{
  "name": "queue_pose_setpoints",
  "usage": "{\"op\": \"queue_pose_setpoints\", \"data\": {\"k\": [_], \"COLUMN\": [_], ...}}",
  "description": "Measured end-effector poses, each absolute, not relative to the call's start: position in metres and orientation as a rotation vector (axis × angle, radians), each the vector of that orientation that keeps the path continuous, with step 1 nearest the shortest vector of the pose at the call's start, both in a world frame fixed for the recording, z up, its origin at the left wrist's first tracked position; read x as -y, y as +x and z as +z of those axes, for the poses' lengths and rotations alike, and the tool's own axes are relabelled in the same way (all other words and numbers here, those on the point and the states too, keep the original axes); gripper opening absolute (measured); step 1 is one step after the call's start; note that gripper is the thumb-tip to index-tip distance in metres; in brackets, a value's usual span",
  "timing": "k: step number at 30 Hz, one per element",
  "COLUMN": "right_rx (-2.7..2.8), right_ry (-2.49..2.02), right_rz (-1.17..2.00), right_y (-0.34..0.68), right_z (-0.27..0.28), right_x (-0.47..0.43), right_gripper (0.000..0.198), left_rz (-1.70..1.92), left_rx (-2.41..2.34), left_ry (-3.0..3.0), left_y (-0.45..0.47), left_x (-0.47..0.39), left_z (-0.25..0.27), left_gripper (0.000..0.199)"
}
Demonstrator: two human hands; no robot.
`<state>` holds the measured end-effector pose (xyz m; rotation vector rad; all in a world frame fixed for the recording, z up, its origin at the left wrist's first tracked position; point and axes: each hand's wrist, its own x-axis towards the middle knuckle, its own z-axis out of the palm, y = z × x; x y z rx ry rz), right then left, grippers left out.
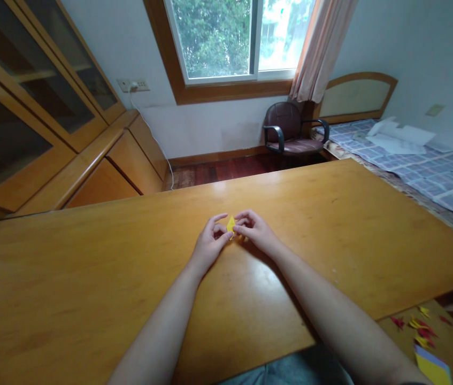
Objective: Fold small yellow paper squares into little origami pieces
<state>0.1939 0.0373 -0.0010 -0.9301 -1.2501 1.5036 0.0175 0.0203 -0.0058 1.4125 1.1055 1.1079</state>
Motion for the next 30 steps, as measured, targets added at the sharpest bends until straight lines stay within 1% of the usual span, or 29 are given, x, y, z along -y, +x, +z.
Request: {"op": "queue_pose_setpoints", "data": {"k": [8,18,26,30], "right_rx": [1.253,1.369,1.622,1.734], "right_ry": [-0.954,-0.98,-1.023,-1.019], "right_rz": [1.463,1.375,1.187,1.089], "right_y": [0.1923,0.1968,0.1988,0.1986], "right_z": [-0.0048,-0.008,-0.0009,0.0006], "right_x": [-0.0383,-0.0373,-0.0367,-0.0353], "right_gripper": [0.035,0.016,0.007,0.006], "left_rz": [1.11,1.121,1.12,1.116], "left_rx": [-1.108,-1.025,-1.032,-1.066], "left_ry": [1.401,1.326,1.359,1.421], "left_y": [0.0187,0.0179,0.0174,0.0169], "left_x": [-0.0216,-0.0194,-0.0194,-0.0196], "left_z": [-0.0064,-0.0038,-0.004,-0.0066], "left_gripper": [0.052,0.049,0.048,0.047]}}
